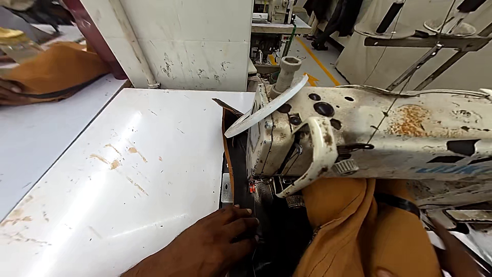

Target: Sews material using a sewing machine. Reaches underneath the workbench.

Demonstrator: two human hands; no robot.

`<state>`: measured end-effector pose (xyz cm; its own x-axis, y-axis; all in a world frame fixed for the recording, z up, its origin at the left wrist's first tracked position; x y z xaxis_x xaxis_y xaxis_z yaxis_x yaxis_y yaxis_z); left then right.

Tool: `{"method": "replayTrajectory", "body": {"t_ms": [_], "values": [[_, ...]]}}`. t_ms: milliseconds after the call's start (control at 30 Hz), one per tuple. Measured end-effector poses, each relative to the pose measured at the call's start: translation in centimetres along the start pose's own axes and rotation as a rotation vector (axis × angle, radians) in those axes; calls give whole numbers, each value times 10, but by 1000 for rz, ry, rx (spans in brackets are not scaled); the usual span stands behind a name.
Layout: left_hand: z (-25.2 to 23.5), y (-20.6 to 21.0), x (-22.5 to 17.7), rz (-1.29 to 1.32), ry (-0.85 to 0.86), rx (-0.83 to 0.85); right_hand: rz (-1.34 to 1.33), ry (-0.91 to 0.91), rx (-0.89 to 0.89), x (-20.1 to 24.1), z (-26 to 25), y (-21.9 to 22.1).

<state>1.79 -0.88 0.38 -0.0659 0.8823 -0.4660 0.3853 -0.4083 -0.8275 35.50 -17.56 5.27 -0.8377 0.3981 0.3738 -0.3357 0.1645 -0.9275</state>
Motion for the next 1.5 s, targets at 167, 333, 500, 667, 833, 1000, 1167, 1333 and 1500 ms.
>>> {"method": "replayTrajectory", "body": {"t_ms": [167,333,500,667,833,1000,1167,1333,1500], "values": [[3,1,0,-26,20,52,92,-216,-90,1,-23,18],[3,2,-1,-31,1,52,104,-224,-65,1,-33,17],[0,5,0,-49,-29,28,146,-230,-106,0,-41,14],[-2,8,-1,-58,-61,9,257,-264,-204,10,-56,15],[-1,11,0,-72,-51,-29,235,-754,-398,79,-11,-4],[-1,11,-1,-84,-37,-61,255,-1116,-21,141,-40,61],[0,8,1,-101,-58,-28,408,-1032,-55,148,-63,90],[1,7,3,-114,-44,-13,437,-998,-105,149,-61,92],[1,6,2,-133,-44,-5,434,-1028,-95,149,-64,92]]}}
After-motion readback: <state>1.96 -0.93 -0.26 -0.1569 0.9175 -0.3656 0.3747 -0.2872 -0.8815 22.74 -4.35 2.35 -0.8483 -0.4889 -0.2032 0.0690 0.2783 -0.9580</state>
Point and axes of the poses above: each hand's wrist, its own z-axis away from the middle knuckle, its own y-axis out of the palm, x = y × z, the point moved 3 cm from there along -z, towards the middle knuckle, and after that the axes turned 9 degrees about z, right-handed, at the moved point
